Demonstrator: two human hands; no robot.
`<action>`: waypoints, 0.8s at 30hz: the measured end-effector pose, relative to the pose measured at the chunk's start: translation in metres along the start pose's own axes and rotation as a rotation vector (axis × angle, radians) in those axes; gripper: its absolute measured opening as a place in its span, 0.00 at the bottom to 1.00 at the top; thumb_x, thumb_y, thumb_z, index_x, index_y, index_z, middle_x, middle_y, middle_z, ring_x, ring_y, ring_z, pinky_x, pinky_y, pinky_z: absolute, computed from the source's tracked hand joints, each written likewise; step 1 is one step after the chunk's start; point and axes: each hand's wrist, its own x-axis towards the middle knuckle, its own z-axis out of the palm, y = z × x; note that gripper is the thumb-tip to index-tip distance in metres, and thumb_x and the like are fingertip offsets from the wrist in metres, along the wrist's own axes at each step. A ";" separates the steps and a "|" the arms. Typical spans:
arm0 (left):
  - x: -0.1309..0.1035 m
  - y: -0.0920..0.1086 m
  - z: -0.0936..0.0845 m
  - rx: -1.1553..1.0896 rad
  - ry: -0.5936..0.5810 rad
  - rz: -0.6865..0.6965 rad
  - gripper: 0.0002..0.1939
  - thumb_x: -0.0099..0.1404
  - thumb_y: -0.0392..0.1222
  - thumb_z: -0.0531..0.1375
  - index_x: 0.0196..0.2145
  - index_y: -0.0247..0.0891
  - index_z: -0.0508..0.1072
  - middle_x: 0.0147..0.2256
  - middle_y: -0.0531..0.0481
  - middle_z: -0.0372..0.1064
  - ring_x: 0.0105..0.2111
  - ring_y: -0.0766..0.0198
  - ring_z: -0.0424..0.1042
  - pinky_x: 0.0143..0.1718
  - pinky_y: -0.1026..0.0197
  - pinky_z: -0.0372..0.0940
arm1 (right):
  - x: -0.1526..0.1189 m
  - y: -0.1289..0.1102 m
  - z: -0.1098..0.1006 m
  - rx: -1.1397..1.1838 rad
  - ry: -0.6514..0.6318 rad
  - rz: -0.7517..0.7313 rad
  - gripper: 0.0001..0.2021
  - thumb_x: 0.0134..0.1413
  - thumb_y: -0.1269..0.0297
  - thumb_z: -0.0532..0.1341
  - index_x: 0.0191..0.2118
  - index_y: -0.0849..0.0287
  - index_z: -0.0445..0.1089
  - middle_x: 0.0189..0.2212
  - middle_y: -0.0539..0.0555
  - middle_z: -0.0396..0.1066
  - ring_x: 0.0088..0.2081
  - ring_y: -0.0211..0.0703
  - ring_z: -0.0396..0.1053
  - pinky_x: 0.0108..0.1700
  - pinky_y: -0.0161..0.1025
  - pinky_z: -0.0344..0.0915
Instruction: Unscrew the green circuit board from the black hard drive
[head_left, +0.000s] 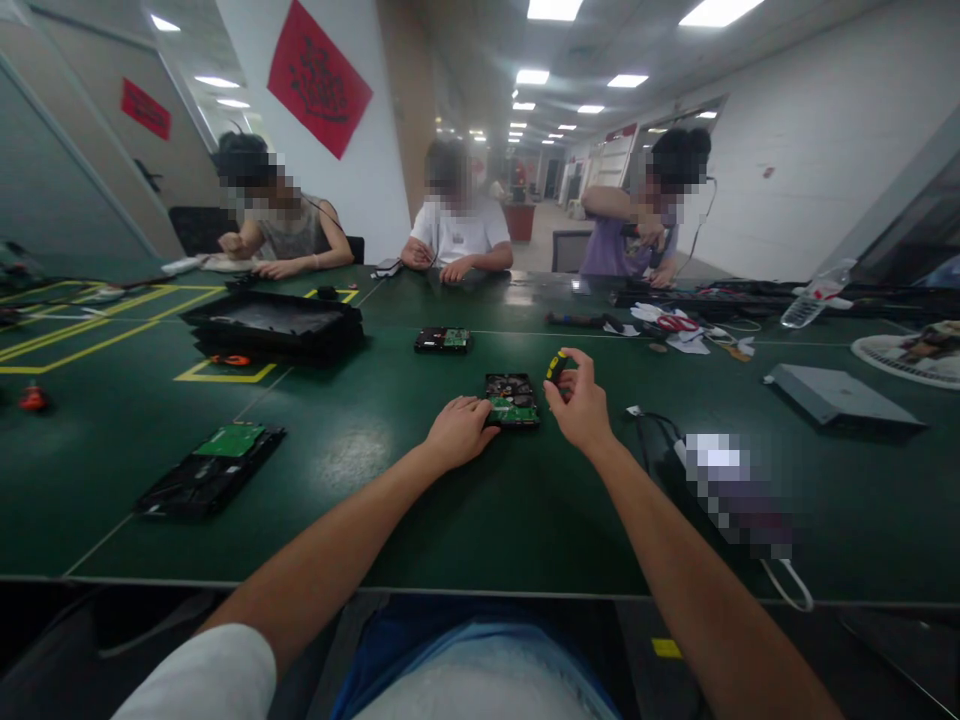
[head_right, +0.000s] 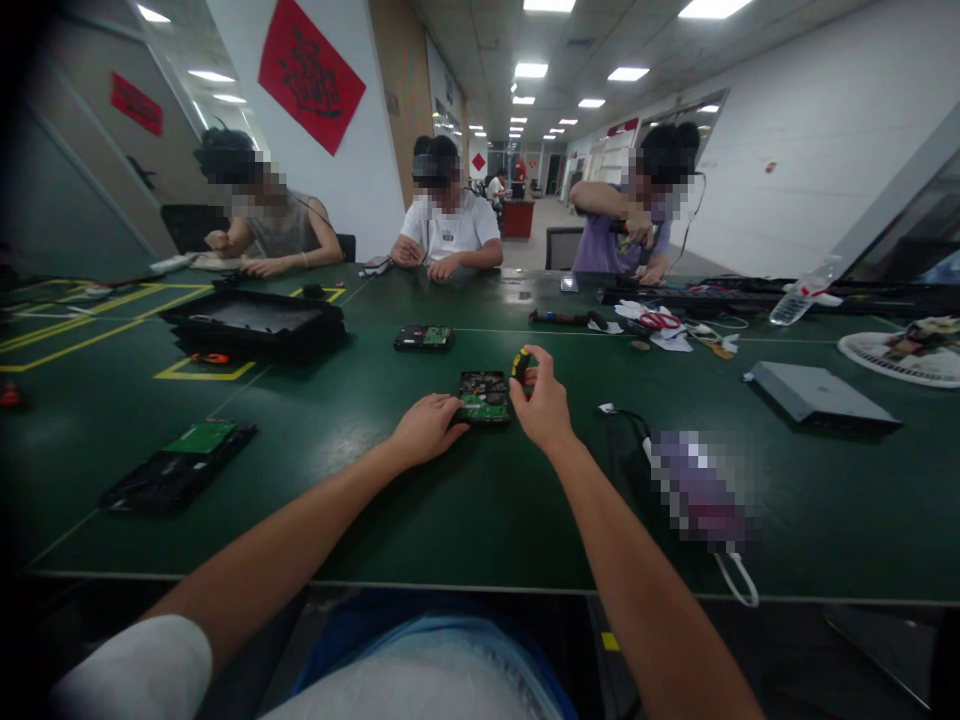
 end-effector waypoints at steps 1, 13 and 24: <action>-0.001 -0.001 0.000 -0.008 -0.005 -0.010 0.18 0.75 0.51 0.57 0.55 0.39 0.71 0.56 0.39 0.75 0.62 0.48 0.68 0.66 0.46 0.60 | 0.001 -0.002 0.001 -0.005 -0.018 -0.008 0.31 0.61 0.60 0.63 0.68 0.51 0.56 0.40 0.55 0.78 0.37 0.49 0.79 0.42 0.49 0.78; 0.002 -0.002 -0.007 -0.016 -0.036 -0.033 0.15 0.74 0.52 0.58 0.52 0.42 0.70 0.53 0.40 0.76 0.57 0.47 0.72 0.57 0.47 0.68 | 0.023 -0.008 0.001 -0.089 -0.112 -0.043 0.30 0.57 0.61 0.64 0.64 0.51 0.58 0.35 0.51 0.76 0.33 0.48 0.78 0.40 0.46 0.75; -0.006 -0.014 -0.006 -0.010 0.015 -0.061 0.15 0.73 0.51 0.58 0.52 0.42 0.69 0.51 0.39 0.77 0.55 0.47 0.74 0.61 0.45 0.64 | 0.029 -0.005 0.018 0.012 -0.133 -0.031 0.30 0.58 0.61 0.64 0.65 0.49 0.57 0.35 0.50 0.75 0.32 0.48 0.77 0.36 0.48 0.78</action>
